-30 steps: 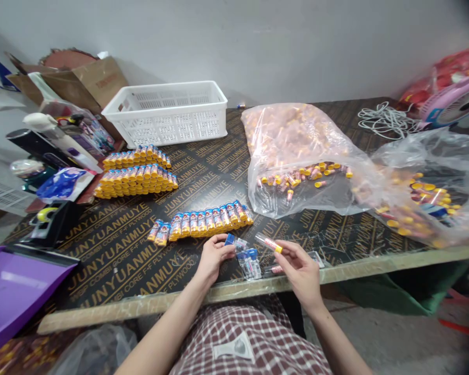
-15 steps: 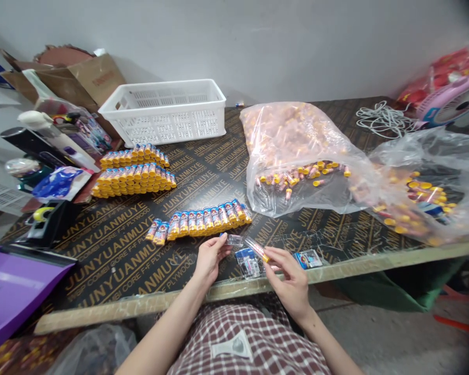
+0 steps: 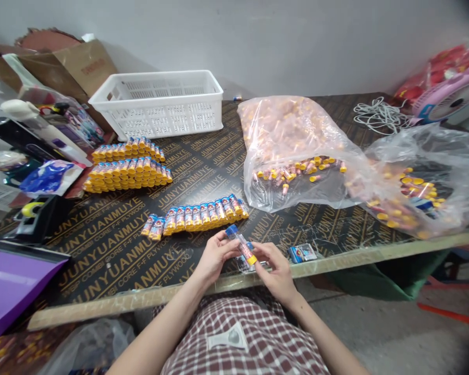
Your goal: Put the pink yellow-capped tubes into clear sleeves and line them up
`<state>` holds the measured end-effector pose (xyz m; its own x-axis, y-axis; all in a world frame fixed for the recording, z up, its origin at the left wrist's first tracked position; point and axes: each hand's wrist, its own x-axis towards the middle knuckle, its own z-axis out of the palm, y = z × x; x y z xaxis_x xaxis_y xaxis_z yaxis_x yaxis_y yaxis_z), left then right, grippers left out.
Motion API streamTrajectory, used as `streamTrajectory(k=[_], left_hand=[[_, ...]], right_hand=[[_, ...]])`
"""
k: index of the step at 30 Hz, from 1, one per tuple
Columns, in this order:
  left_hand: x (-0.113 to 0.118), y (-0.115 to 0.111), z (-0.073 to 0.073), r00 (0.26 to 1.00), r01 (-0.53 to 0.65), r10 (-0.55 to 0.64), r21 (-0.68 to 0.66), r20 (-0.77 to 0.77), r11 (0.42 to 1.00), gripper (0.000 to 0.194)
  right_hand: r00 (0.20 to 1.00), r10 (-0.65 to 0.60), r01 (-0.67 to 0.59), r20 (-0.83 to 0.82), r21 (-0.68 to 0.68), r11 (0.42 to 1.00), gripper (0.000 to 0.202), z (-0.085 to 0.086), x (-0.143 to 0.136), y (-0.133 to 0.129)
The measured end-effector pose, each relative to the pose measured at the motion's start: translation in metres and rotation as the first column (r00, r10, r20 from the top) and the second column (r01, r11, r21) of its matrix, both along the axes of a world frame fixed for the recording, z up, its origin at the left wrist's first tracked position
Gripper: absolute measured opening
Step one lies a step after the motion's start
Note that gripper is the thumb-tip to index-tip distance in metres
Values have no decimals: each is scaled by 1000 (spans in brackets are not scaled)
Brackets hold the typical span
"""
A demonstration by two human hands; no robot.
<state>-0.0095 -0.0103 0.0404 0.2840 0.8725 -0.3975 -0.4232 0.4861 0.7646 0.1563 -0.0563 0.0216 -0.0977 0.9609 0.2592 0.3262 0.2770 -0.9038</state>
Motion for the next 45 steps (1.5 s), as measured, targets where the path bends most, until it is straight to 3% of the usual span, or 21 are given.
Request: streamTrajectory(k=[4, 8, 12, 22, 36, 39, 41, 43, 45], left_hand=[[2, -6, 4, 991, 128, -129, -7, -26, 992, 37], [5, -12, 6, 975, 217, -218, -33, -36, 976, 38], [6, -15, 4, 965, 260, -262, -54, -31, 964, 39], [8, -18, 2, 968, 246, -248, -59, -39, 968, 36], [9, -19, 4, 981, 190, -192, -50, -31, 980, 35], [-8, -14, 5, 985, 126, -128, -23, -113, 992, 36], [-34, -9, 8, 964, 29, -22, 23, -264, 999, 35], [-69, -2, 12, 879, -107, 151, 121, -452, 987, 34], [-108, 6, 17, 736, -240, 348, 257, -581, 936, 33]], right_hand=[[997, -16, 9, 76, 82, 997, 67, 4, 2, 6], [987, 159, -158, -15, 60, 986, 83, 6, 3, 9], [968, 248, -249, -42, -1, 969, 82, 4, 4, 8], [959, 223, -221, -174, 30, 975, 82, 1, 0, 6], [958, 229, -231, -171, 3, 973, 78, 2, -7, 9], [963, 256, -260, -87, -42, 965, 80, 5, -5, 15], [974, 226, -226, -2, -50, 973, 82, 6, 5, 21], [993, 103, -99, 49, -84, 992, 78, 5, 20, 26], [998, 5, 4, 68, -122, 993, 68, 1, 36, 31]])
